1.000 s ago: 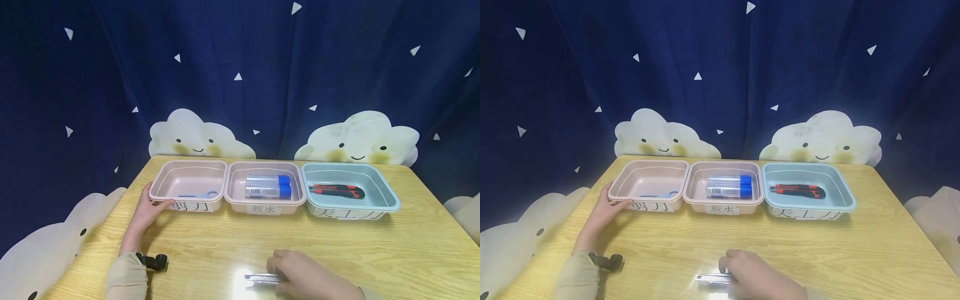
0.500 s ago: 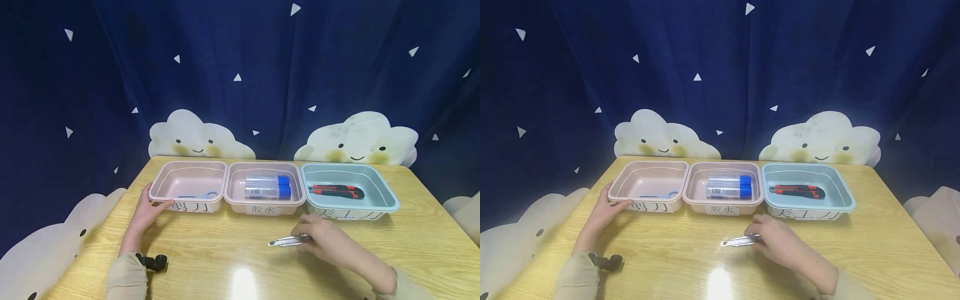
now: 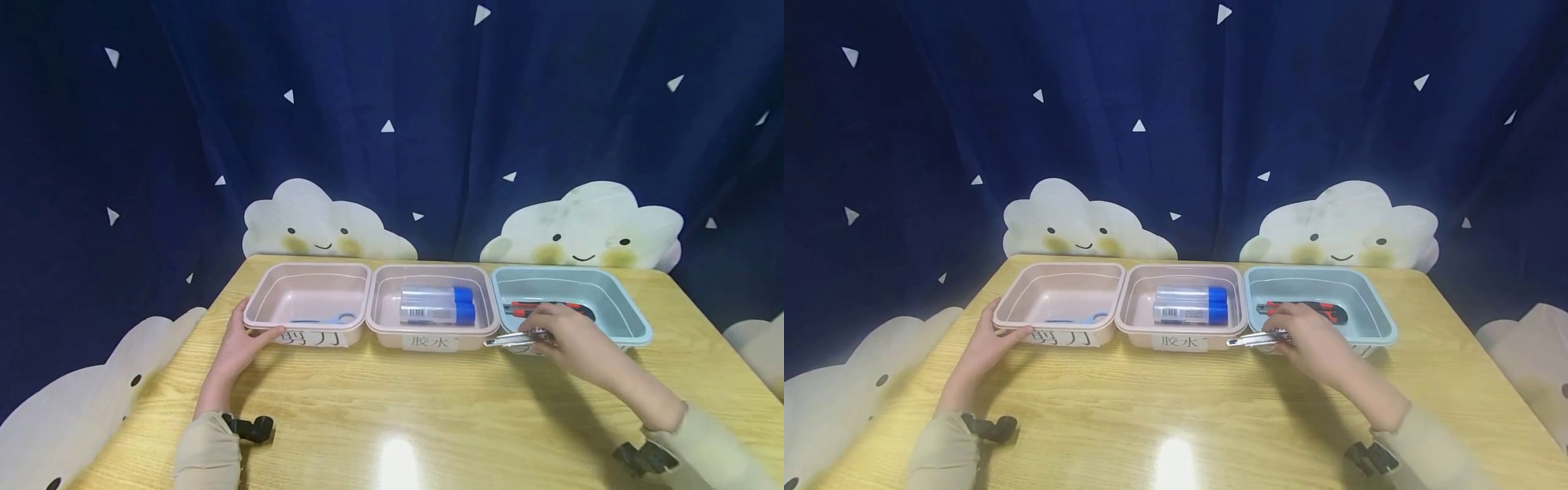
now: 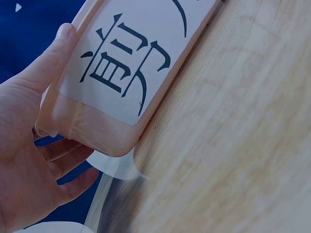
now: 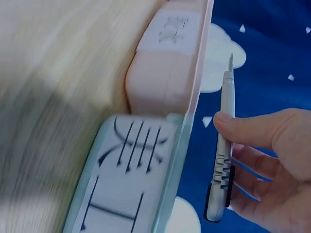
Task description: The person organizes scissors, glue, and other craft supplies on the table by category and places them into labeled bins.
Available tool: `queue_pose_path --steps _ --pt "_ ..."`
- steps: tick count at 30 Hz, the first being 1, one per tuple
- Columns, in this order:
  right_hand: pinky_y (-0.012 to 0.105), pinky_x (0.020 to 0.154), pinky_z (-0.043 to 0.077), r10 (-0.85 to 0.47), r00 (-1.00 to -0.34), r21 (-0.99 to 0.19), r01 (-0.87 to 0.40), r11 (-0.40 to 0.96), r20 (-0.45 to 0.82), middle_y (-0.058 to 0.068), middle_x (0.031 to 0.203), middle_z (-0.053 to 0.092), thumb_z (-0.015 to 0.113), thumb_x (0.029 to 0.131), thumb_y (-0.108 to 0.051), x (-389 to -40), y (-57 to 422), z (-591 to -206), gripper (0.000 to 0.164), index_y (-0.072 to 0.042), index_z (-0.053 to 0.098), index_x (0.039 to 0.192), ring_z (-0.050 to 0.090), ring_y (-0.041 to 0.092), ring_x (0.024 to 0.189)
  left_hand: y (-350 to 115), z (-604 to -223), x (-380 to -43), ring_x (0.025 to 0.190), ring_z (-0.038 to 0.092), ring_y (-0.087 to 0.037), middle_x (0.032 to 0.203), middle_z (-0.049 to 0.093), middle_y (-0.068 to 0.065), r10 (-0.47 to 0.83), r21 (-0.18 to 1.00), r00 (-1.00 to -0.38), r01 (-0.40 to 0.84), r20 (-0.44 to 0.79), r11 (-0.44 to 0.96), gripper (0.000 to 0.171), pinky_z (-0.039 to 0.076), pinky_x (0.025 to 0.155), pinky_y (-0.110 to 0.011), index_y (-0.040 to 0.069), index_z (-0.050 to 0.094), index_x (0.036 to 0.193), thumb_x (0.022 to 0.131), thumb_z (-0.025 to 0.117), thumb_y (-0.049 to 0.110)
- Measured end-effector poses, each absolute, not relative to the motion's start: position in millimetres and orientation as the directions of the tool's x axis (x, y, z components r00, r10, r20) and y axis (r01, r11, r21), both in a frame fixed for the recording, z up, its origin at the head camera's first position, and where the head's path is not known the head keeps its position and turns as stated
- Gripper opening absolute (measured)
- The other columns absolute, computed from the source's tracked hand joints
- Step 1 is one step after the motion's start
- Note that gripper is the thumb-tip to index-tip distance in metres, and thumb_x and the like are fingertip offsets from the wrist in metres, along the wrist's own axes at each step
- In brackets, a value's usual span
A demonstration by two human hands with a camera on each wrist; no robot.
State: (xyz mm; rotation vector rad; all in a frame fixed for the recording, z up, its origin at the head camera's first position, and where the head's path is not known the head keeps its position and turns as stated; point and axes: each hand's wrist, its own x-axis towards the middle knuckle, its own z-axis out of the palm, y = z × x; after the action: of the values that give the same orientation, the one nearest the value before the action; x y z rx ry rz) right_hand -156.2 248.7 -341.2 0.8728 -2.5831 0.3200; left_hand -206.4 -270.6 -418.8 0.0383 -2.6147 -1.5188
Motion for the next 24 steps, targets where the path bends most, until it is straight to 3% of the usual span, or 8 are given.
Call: queue_pose_path --steps 6,10,17,24 --pt "0.036 0.063 0.048 -0.469 -0.812 -0.157 -0.543 0.825 0.347 0.002 0.086 0.062 0.074 0.069 -0.004 -173.0 268.1 -342.2 0.023 -0.009 0.068 0.091 0.057 0.016 0.073 -270.6 -419.8 -205.2 0.128 0.028 -0.039 0.142 0.023 -0.023 -0.077 0.870 -0.993 0.045 0.095 0.491 0.101 0.026 0.105 -0.054 0.009 0.004 0.145 0.076 0.074 0.030" --pt "0.043 0.069 0.049 -0.419 -0.857 -0.193 -0.485 0.853 0.300 0.007 0.088 0.061 0.072 0.072 -0.004 -184.3 280.4 -344.7 0.023 -0.005 0.068 0.094 0.060 0.025 0.078 -270.8 -419.9 -206.1 0.129 0.027 -0.039 0.143 0.023 -0.022 -0.072 0.872 -0.993 0.049 0.096 0.488 0.101 0.025 0.106 -0.054 0.009 0.004 0.146 0.076 0.073 0.031" --pt "0.050 0.076 0.047 -0.402 -0.873 -0.221 -0.465 0.857 0.275 0.013 0.088 0.065 0.074 0.067 -0.002 -207.8 298.2 -355.0 0.021 -0.004 0.070 0.088 0.060 0.035 0.085 -271.5 -420.6 -208.1 0.128 0.027 -0.038 0.143 0.023 -0.021 -0.080 0.872 -0.992 0.049 0.100 0.487 0.101 0.025 0.106 -0.054 0.010 0.003 0.146 0.076 0.074 0.031" --pt "0.049 0.076 0.047 -0.349 -0.920 -0.278 -0.388 0.879 0.180 0.009 0.083 0.067 0.077 0.062 -0.004 -227.1 311.3 -372.5 0.022 -0.007 0.069 0.082 0.061 0.031 0.083 -271.9 -422.0 -208.0 0.129 0.027 -0.039 0.143 0.023 -0.021 -0.083 0.869 -0.992 0.044 0.098 0.493 0.101 0.026 0.105 -0.055 0.011 0.003 0.146 0.076 0.074 0.032"
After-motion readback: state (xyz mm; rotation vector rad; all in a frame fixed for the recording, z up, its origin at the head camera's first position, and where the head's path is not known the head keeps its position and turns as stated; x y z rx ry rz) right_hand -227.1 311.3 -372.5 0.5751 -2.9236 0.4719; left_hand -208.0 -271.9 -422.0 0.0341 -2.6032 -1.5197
